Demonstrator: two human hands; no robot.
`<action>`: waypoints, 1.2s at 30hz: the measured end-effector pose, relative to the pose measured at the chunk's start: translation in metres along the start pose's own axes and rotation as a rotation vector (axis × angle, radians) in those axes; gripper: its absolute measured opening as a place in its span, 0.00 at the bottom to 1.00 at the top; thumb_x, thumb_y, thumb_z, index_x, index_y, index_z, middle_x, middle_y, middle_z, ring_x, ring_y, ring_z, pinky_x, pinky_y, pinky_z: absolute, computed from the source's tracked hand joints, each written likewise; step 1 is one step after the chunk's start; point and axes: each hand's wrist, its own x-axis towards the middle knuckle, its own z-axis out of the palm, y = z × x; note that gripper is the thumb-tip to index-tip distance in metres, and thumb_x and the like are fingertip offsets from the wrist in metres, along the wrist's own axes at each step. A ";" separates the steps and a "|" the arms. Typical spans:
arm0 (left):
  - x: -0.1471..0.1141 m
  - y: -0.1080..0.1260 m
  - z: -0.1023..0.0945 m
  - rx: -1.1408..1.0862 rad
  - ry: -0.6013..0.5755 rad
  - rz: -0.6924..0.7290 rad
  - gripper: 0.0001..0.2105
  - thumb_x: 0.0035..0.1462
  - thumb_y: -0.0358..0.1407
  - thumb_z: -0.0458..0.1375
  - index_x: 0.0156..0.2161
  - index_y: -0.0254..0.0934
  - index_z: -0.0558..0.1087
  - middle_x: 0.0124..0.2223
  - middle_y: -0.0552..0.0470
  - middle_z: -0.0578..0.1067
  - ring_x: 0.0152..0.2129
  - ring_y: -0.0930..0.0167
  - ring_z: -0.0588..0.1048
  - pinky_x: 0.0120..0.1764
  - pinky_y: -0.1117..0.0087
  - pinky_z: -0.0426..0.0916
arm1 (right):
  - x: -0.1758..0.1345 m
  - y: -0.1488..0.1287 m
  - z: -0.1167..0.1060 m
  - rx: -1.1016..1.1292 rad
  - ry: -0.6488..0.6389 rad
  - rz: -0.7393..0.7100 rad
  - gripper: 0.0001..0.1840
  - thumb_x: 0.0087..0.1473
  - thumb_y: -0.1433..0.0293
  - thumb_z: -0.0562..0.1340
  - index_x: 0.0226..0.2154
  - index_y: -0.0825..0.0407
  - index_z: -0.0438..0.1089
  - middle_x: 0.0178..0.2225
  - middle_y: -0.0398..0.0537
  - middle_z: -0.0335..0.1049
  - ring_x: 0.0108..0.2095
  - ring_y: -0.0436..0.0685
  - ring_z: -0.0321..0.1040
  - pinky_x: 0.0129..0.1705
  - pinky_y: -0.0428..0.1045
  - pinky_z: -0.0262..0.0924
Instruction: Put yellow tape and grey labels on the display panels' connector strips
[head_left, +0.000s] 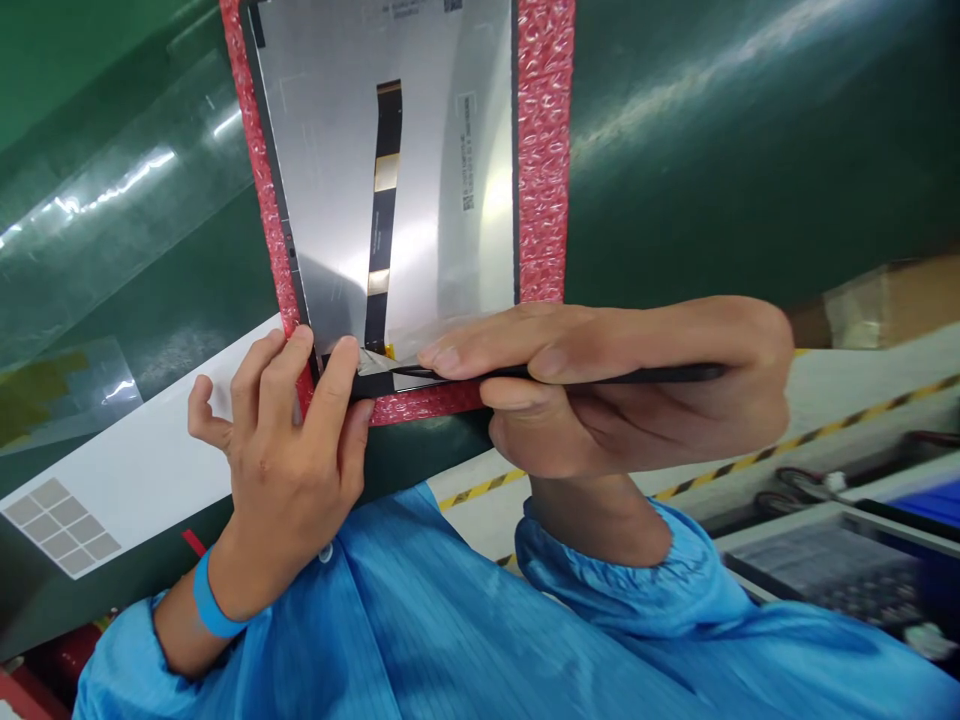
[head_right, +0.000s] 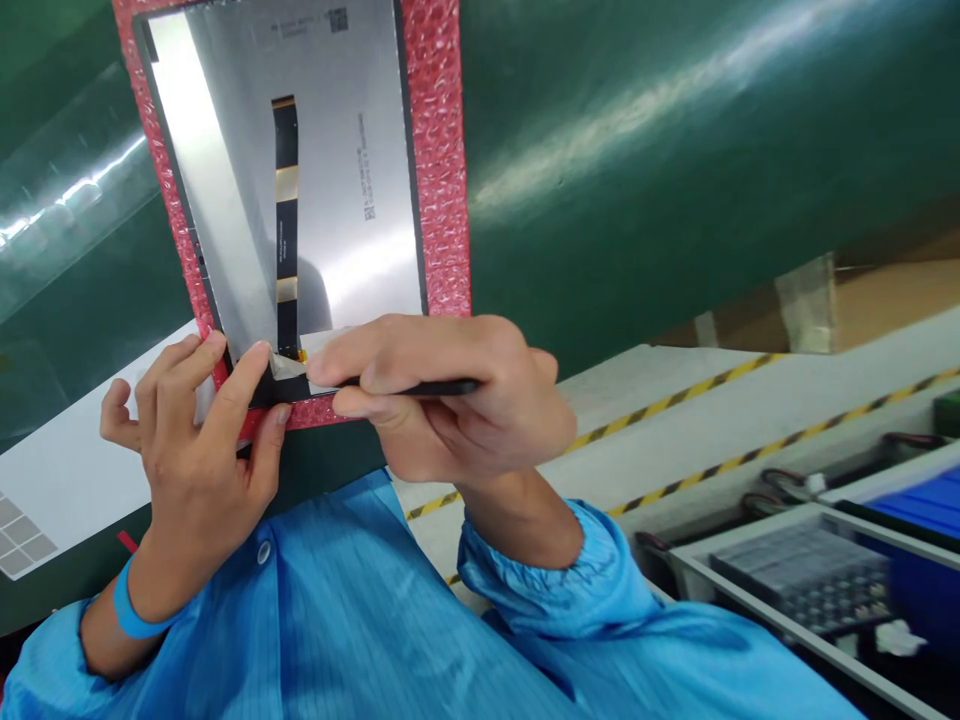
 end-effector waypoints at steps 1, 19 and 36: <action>0.000 0.000 0.000 -0.004 -0.001 -0.006 0.22 0.68 0.36 0.60 0.65 0.48 0.72 0.64 0.43 0.76 0.64 0.52 0.71 0.68 0.45 0.44 | 0.000 -0.001 0.000 0.001 -0.019 0.008 0.09 0.57 0.76 0.70 0.32 0.49 0.71 0.29 0.42 0.80 0.26 0.57 0.81 0.29 0.46 0.81; 0.001 0.001 -0.002 0.011 -0.015 0.000 0.20 0.69 0.37 0.59 0.64 0.45 0.73 0.64 0.41 0.76 0.64 0.53 0.70 0.67 0.44 0.44 | 0.002 -0.002 0.006 0.026 0.052 0.006 0.08 0.56 0.75 0.72 0.35 0.49 0.73 0.27 0.40 0.80 0.24 0.58 0.80 0.24 0.47 0.80; 0.000 0.001 0.001 0.037 0.046 0.060 0.19 0.68 0.35 0.62 0.62 0.39 0.74 0.62 0.37 0.76 0.63 0.55 0.72 0.69 0.48 0.41 | -0.007 0.005 0.010 -0.013 0.197 0.040 0.11 0.64 0.75 0.70 0.49 0.48 0.77 0.36 0.37 0.76 0.30 0.51 0.82 0.26 0.43 0.76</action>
